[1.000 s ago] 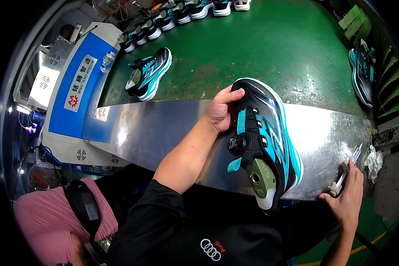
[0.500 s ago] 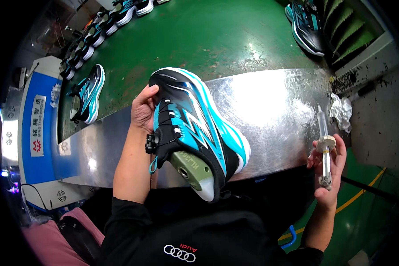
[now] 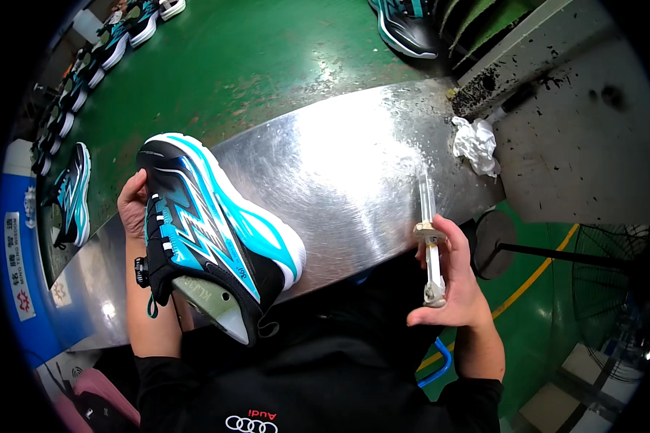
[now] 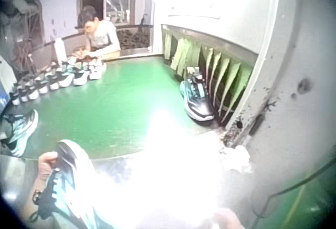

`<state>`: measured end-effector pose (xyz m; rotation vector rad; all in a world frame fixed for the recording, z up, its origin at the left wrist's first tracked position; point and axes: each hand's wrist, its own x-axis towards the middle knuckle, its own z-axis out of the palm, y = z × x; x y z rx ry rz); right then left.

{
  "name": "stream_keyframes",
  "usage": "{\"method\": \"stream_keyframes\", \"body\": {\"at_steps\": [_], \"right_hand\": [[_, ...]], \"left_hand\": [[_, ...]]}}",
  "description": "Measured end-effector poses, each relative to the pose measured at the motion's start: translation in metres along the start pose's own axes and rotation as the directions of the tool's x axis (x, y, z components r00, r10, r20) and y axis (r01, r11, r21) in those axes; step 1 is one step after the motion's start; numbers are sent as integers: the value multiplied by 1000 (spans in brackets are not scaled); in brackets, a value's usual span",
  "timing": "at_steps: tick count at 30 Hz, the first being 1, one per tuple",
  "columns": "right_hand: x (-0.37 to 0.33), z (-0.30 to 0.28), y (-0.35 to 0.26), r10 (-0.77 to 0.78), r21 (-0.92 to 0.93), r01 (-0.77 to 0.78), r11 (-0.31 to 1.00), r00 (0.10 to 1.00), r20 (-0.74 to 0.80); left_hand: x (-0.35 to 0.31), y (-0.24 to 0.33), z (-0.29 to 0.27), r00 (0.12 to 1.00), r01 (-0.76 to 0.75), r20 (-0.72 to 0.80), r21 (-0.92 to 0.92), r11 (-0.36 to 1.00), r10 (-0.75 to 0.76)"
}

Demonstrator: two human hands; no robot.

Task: The person applies adhesive to the rear sole area of multiple athletic shoes using a large syringe, then places each shoe back onto a conveyor belt.

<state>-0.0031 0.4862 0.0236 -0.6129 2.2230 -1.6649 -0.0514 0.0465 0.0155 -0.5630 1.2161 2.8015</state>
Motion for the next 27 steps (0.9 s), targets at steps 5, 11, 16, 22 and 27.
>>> {"method": "stream_keyframes", "body": {"at_steps": [5,11,16,22,27], "right_hand": [[15,-6,-16,-2,-326,8,945,1000,19],[30,-3,-35,-14,-526,108,843,984,180],[27,-3,-42,-8,-537,131,833,974,225],[37,-2,-39,20,-470,76,879,980,196],[24,-8,-34,46,-325,21,946,980,195]], "left_hand": [[4,-4,6,999,-8,36,-17,1000,8],[4,2,-8,998,-6,62,-15,1000,7],[2,-1,-3,997,4,79,-27,1000,-2],[3,-3,1,999,0,38,-42,999,1],[4,-1,3,998,20,68,-58,998,-16]]}}
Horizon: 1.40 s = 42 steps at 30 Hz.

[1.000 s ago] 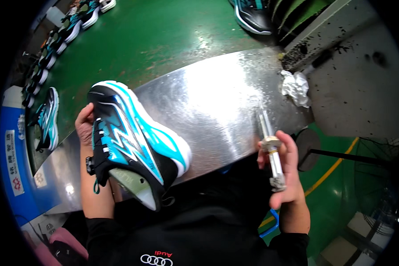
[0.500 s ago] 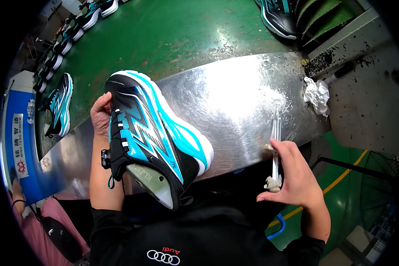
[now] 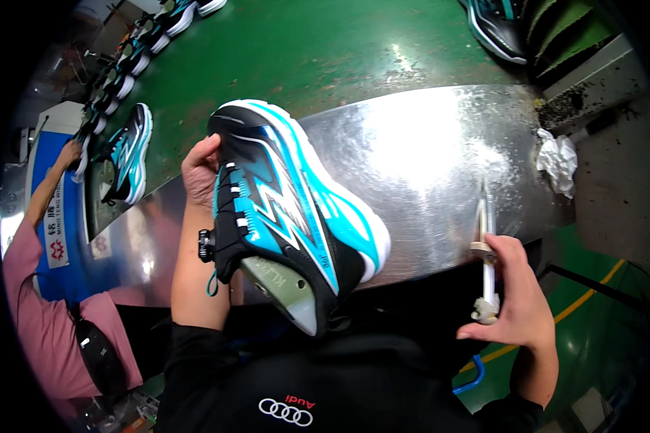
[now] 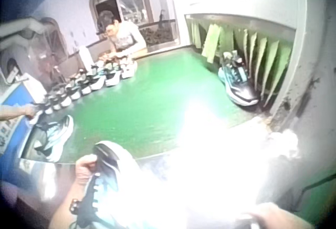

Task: The person applies adhesive to the rear sole area of multiple athletic shoes using a large syringe, then places each shoe back onto a conveyor belt.

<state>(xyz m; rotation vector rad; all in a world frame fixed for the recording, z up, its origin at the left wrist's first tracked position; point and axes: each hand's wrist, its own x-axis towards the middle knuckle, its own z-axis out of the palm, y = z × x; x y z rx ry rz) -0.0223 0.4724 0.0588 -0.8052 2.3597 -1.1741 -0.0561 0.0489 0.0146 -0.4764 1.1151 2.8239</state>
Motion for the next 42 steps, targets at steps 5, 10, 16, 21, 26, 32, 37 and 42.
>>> {"method": "stream_keyframes", "body": {"at_steps": [5,10,16,21,26,32,37,42], "right_hand": [[-20,14,7,91,147,-82,986,994,-53],[-50,31,3,162,805,-33,592,984,-79],[-38,51,-26,26,990,47,132,998,-51],[-19,68,-22,-193,996,77,41,979,-68],[-14,73,-24,-205,995,84,61,976,-70],[-6,74,-28,-205,997,60,50,978,-48],[-1,76,-26,-192,997,58,54,980,-47],[0,79,-25,-192,994,104,39,977,-95]], "left_hand": [[1,6,-25,998,-51,-37,53,997,53],[3,6,-24,997,-28,-68,74,997,34],[-2,9,-19,1000,-1,16,-20,1000,2],[-1,6,-19,1000,-5,2,-20,1000,5],[0,8,-28,999,-13,-33,-59,998,11],[-1,8,-26,998,-37,-58,-46,998,35],[-2,8,-24,997,-40,-69,-50,998,36],[-2,7,-22,996,-53,-80,-40,998,50]]}}
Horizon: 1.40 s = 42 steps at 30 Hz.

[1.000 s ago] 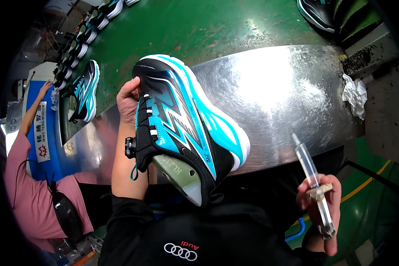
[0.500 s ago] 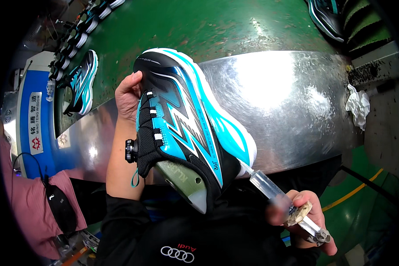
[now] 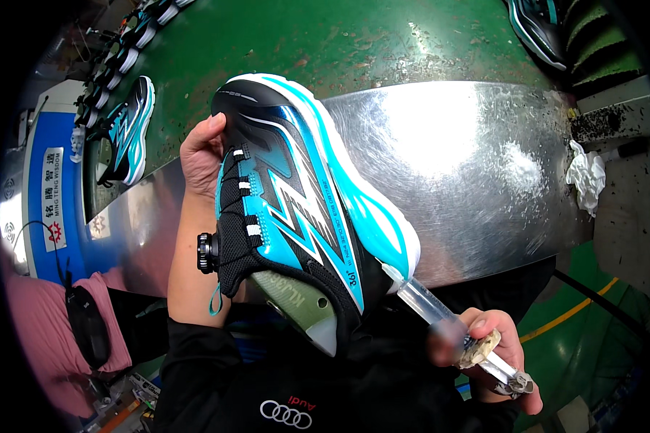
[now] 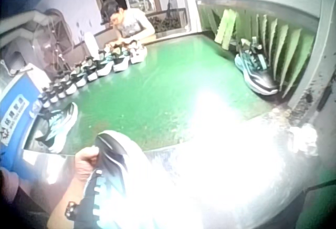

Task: The person applies adhesive to the rear sole area of multiple athletic shoes using a large syringe, then places each shoe back onto a conveyor belt.

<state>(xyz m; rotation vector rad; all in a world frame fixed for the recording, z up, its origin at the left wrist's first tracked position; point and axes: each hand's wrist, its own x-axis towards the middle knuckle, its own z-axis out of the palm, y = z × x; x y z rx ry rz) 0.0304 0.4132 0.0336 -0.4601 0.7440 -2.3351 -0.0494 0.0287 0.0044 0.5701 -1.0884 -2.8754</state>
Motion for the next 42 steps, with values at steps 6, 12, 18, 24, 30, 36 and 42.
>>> {"method": "stream_keyframes", "body": {"at_steps": [6,12,18,24,30,36,42], "right_hand": [[0,0,2,-56,-22,55,998,998,-14],[-2,0,2,-71,-74,69,995,997,-23],[-2,2,-1,-51,-114,47,992,998,-30],[-3,8,-2,-62,-224,40,974,994,-92],[-4,6,0,-58,-224,39,974,995,-79],[-18,5,-32,-197,-200,183,962,979,-50],[-27,-3,-72,-443,-482,385,787,896,-7]], "left_hand": [[-2,1,5,1000,3,25,22,1000,-3],[-2,2,3,999,3,36,28,1000,-4],[-2,2,4,999,12,38,12,1000,-13],[-1,3,1,1000,3,24,15,1000,-3],[0,5,-4,999,4,47,17,1000,-5],[-3,-3,13,994,55,95,-55,997,-50],[-3,-3,12,995,57,86,-44,997,-53]]}}
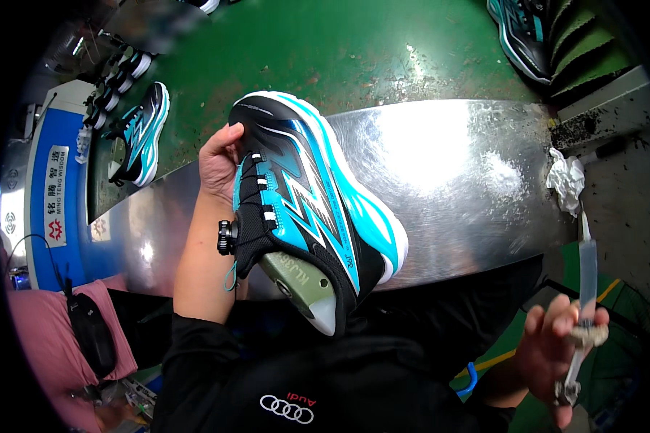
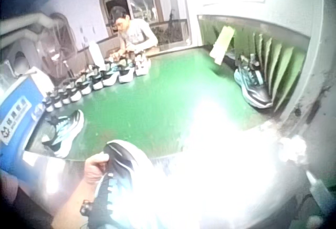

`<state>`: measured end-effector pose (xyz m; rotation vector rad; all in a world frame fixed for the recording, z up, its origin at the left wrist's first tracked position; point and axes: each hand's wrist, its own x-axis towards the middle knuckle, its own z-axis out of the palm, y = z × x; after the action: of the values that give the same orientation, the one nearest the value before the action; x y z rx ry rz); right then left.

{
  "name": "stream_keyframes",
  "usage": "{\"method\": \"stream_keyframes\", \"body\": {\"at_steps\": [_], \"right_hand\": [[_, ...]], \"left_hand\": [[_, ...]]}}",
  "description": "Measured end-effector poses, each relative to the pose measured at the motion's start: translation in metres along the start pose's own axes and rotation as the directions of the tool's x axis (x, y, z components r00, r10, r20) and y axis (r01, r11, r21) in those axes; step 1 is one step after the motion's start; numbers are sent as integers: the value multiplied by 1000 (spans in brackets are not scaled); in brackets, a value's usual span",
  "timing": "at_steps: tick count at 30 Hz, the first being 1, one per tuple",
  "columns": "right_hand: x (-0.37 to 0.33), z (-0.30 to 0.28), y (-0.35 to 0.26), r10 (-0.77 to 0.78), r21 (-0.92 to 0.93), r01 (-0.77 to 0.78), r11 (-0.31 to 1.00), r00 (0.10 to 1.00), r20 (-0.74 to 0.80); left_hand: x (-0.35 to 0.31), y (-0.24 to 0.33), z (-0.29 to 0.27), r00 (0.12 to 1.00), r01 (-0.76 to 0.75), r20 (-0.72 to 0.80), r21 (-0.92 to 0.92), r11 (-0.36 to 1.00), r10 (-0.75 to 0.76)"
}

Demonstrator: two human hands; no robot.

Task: The person applies adhesive to the rear sole area of multiple athletic shoes using a large syringe, then places each shoe back onto a conveyor belt.

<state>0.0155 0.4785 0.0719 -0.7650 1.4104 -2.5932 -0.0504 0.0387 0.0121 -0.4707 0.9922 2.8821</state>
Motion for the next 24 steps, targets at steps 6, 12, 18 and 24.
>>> {"method": "stream_keyframes", "body": {"at_steps": [6,12,18,24], "right_hand": [[-7,-19,42,-8,-529,-63,846,991,-132],[20,-35,55,156,-809,-116,576,987,-30],[50,-34,68,-12,-932,158,327,987,163],[53,-38,69,-96,-943,148,297,987,125]], "left_hand": [[-8,3,4,999,-45,7,178,983,45],[-67,18,6,986,-8,-125,608,794,106],[-160,-22,24,948,318,-124,343,884,-293],[-143,-65,45,966,257,-5,181,949,-260]]}}
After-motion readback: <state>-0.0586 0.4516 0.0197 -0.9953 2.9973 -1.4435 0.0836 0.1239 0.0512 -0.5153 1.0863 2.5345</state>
